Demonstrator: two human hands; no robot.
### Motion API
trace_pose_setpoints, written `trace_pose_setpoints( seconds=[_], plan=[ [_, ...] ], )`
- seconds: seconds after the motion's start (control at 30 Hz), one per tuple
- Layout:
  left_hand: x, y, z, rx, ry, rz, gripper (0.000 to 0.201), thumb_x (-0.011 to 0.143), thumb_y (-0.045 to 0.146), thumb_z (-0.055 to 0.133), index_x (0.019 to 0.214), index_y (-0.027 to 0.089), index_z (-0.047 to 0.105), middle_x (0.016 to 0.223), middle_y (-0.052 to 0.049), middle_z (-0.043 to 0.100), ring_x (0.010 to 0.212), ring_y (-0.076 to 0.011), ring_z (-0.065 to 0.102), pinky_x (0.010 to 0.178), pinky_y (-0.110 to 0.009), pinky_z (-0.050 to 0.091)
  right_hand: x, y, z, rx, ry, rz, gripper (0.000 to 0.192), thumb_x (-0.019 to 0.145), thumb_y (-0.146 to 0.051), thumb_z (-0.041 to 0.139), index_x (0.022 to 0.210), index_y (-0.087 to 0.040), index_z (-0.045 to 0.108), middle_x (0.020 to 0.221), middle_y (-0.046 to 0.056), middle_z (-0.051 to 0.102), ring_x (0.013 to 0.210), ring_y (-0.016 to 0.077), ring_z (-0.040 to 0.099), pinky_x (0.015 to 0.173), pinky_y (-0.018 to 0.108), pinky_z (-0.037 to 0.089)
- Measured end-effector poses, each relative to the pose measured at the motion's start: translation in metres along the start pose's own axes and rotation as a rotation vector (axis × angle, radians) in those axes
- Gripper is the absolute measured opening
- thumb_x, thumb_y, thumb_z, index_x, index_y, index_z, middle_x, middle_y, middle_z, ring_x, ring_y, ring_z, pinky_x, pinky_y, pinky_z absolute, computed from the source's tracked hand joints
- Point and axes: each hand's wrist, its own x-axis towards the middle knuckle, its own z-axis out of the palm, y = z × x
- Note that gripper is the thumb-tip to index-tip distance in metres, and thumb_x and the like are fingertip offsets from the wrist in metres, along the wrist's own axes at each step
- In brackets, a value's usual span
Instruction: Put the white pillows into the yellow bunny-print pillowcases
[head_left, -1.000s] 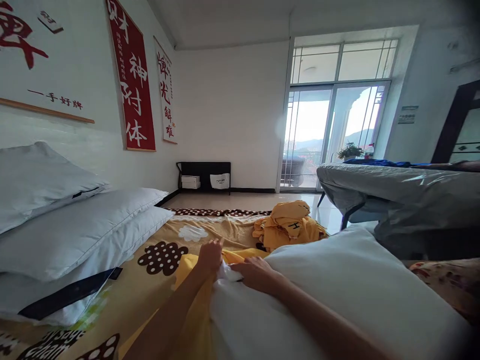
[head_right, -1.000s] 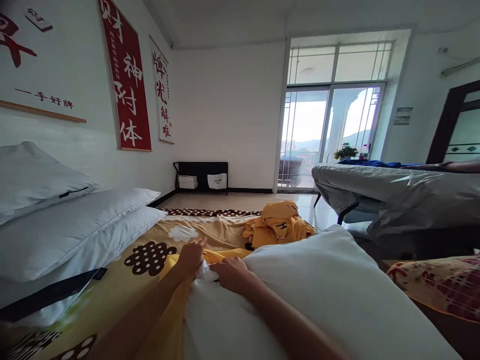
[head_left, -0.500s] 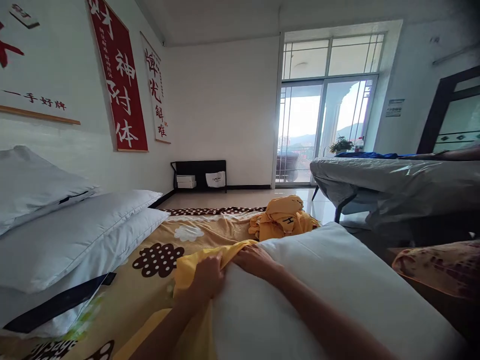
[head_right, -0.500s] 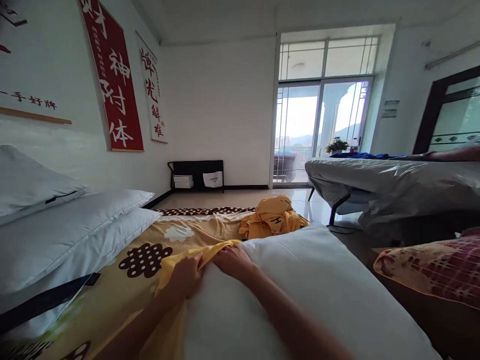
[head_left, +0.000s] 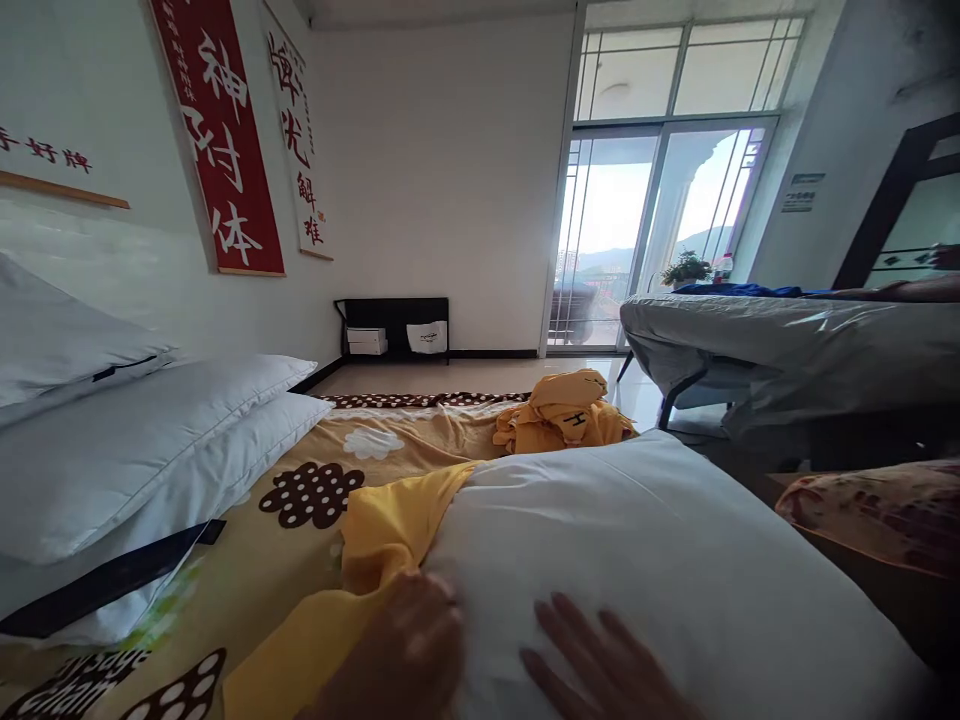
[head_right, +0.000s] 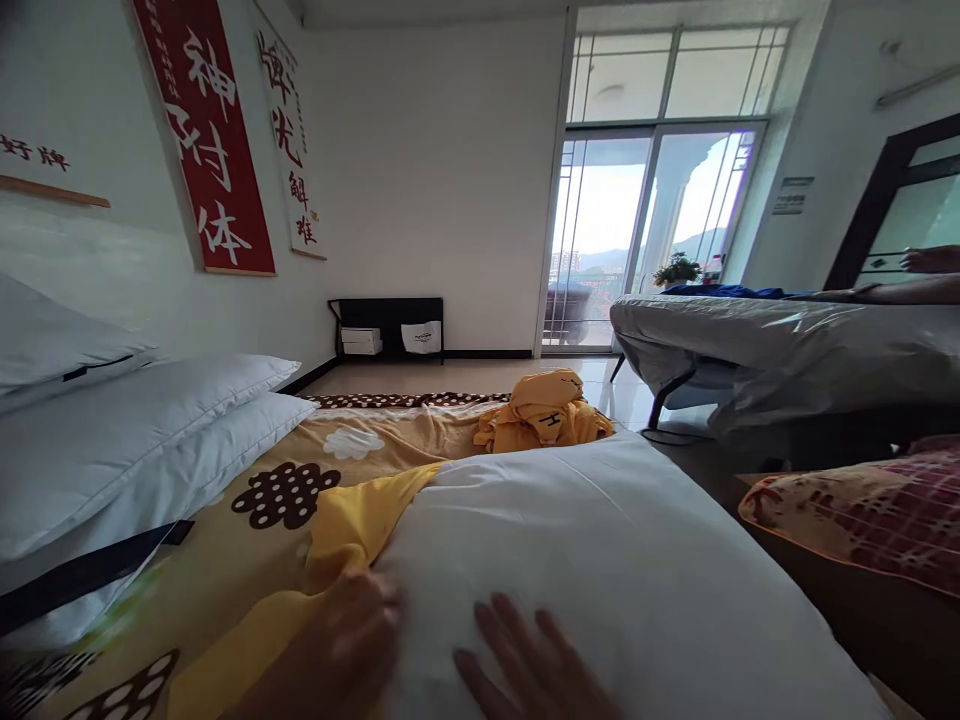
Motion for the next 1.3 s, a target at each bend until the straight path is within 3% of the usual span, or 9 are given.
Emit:
trace_pose_setpoints(
  seconds=[0.17, 0.4, 0.5, 0.7, 0.77, 0.87, 1.03, 1.13, 1.3],
  plan=[
    [-0.003, 0.013, 0.000, 0.124, -0.236, 0.118, 0.026, 0.080, 0.044, 0.063, 0.077, 0.018, 0.067, 0.085, -0.005, 0.072, 0.081, -0.0215, 0.064, 0.076, -0.033, 0.046, 0.037, 0.015, 0.003, 0.079, -0.098, -0.008, 0.069, 0.083, -0.029, 0.053, 0.147, -0.028, 0.028, 0.146, 0.006, 0.042, 0.129, 0.0284, 0.044, 0.099, 0.041, 0.035],
    [0.008, 0.035, 0.002, 0.408, -0.527, -0.003, 0.019, 0.084, 0.022, 0.058, 0.082, 0.020, 0.076, 0.069, -0.008, 0.072, 0.060, -0.0215, 0.068, 0.079, -0.038, 0.048, 0.084, 0.029, 0.025, 0.177, -0.033, -0.019, 0.034, 0.092, -0.016, 0.042, 0.121, -0.024, 0.057, 0.113, 0.008, 0.067, 0.105, 0.0215, 0.056, 0.095, 0.040, 0.036],
    [0.028, 0.054, -0.006, 0.292, -0.443, 0.072, 0.021, 0.085, 0.026, 0.056, 0.086, 0.018, 0.076, 0.073, -0.010, 0.073, 0.063, -0.0223, 0.066, 0.082, -0.041, 0.047, 0.108, 0.035, 0.024, 0.217, -0.047, 0.005, 0.021, 0.092, -0.022, 0.048, 0.106, -0.022, 0.063, 0.091, 0.005, 0.069, 0.086, 0.0197, 0.057, 0.081, 0.035, 0.039],
    [0.066, 0.068, -0.038, -0.004, 0.067, -0.055, 0.043, 0.091, 0.045, 0.042, 0.071, 0.018, 0.068, 0.073, -0.010, 0.070, 0.076, -0.0224, 0.063, 0.079, -0.037, 0.047, 0.136, 0.040, 0.029, 0.442, -0.047, 0.164, 0.013, 0.084, -0.028, 0.062, 0.092, -0.022, 0.070, 0.074, 0.001, 0.066, 0.074, 0.0169, 0.055, 0.070, 0.030, 0.038],
    [0.060, 0.057, -0.042, 0.010, 0.034, -0.062, 0.043, 0.092, 0.044, 0.041, 0.069, 0.019, 0.066, 0.070, -0.008, 0.069, 0.070, -0.0206, 0.063, 0.081, -0.039, 0.045, 0.127, 0.034, 0.032, 0.501, -0.086, 0.194, 0.012, 0.081, -0.029, 0.064, 0.088, -0.021, 0.070, 0.076, 0.002, 0.067, 0.077, 0.0175, 0.056, 0.071, 0.030, 0.038],
    [0.031, 0.031, -0.038, 0.065, -0.208, -0.048, 0.043, 0.090, 0.046, 0.045, 0.062, 0.021, 0.065, 0.064, -0.005, 0.069, 0.064, -0.0199, 0.062, 0.077, -0.039, 0.045, 0.101, 0.021, 0.027, 0.607, -0.178, 0.135, 0.028, 0.080, -0.039, 0.066, 0.104, -0.024, 0.066, 0.099, 0.003, 0.068, 0.095, 0.0193, 0.057, 0.085, 0.033, 0.038],
    [-0.015, 0.009, -0.011, 0.201, -0.327, -0.093, 0.034, 0.080, 0.048, 0.061, 0.062, 0.019, 0.064, 0.063, -0.003, 0.066, 0.061, -0.0176, 0.059, 0.064, -0.031, 0.048, 0.066, 0.006, 0.010, 0.601, -0.313, -0.065, 0.077, 0.079, -0.052, 0.061, 0.145, -0.024, 0.031, 0.147, 0.011, 0.040, 0.133, 0.0273, 0.036, 0.108, 0.045, 0.022],
    [-0.015, 0.022, 0.006, 0.218, -0.271, -0.072, 0.026, 0.089, 0.041, 0.054, 0.087, 0.018, 0.065, 0.086, -0.004, 0.067, 0.075, -0.0149, 0.061, 0.074, -0.033, 0.052, 0.071, 0.003, 0.012, 0.475, -0.319, -0.105, 0.054, 0.088, -0.034, 0.053, 0.139, -0.023, 0.040, 0.137, 0.010, 0.052, 0.125, 0.0254, 0.044, 0.104, 0.043, 0.026],
    [0.010, 0.064, 0.021, 0.229, -0.146, -0.077, 0.026, 0.093, 0.036, 0.051, 0.111, 0.020, 0.060, 0.114, -0.008, 0.060, 0.094, -0.0171, 0.060, 0.082, -0.035, 0.053, 0.114, 0.007, 0.030, 0.355, -0.289, -0.110, 0.018, 0.092, -0.021, 0.047, 0.096, -0.022, 0.064, 0.094, 0.004, 0.070, 0.094, 0.0192, 0.057, 0.085, 0.034, 0.035]
  ],
)
